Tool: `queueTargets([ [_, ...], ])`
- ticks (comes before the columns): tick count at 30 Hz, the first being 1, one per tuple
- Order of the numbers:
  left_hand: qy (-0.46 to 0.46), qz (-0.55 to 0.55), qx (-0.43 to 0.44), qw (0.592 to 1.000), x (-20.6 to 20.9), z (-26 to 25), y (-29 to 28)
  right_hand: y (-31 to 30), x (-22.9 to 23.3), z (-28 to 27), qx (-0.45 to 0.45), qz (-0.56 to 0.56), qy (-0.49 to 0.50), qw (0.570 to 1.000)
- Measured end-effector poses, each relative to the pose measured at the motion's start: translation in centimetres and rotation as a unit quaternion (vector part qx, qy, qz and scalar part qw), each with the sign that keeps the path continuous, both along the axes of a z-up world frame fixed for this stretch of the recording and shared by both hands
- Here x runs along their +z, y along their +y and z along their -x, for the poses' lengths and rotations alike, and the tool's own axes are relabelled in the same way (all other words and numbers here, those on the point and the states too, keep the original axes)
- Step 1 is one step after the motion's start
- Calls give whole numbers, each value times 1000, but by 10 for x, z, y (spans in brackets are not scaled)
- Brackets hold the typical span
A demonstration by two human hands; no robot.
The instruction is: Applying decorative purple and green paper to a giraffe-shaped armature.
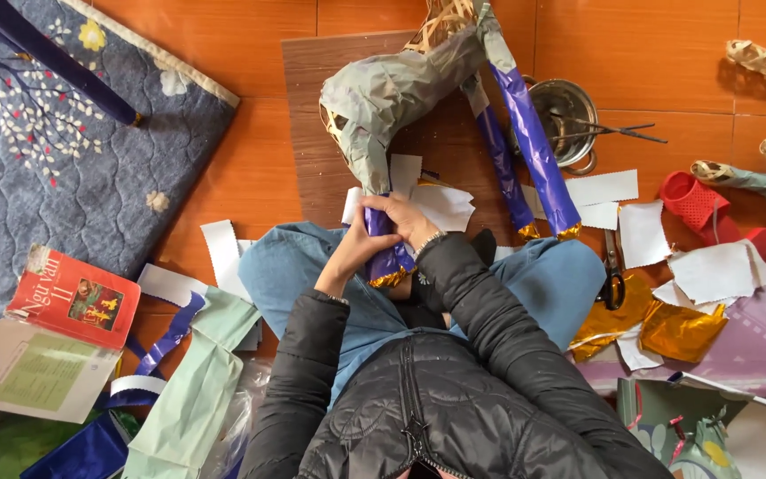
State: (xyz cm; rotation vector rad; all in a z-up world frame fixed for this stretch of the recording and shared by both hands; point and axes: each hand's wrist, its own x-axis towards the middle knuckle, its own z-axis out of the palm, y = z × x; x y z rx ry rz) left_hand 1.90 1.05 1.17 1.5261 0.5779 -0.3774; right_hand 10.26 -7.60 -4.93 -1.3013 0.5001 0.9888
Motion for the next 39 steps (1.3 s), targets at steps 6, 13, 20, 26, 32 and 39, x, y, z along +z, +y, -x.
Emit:
queueTargets([
  [6, 6, -34, -53, 998, 20, 7, 10, 8, 19, 14, -49, -100, 27, 993],
  [13, -287, -297, 290, 863, 25, -24, 57, 9, 0, 18, -76, -141, -26, 987],
  [20, -351, -339, 193, 851, 65, -94, 3, -16, 25, 32, 145, 206, -626, 738],
  [26, -366, -21, 51, 929, 53, -71, 15, -19, -20, 15, -27, 191, -453, 871],
  [32, -21, 203, 204, 957, -81, -32, 4, -4, 55, 17, -236, 25, -150, 960],
  [39, -7, 239, 167, 957, -79, -32, 13, -28, 21, -5, -239, 15, -159, 958],
])
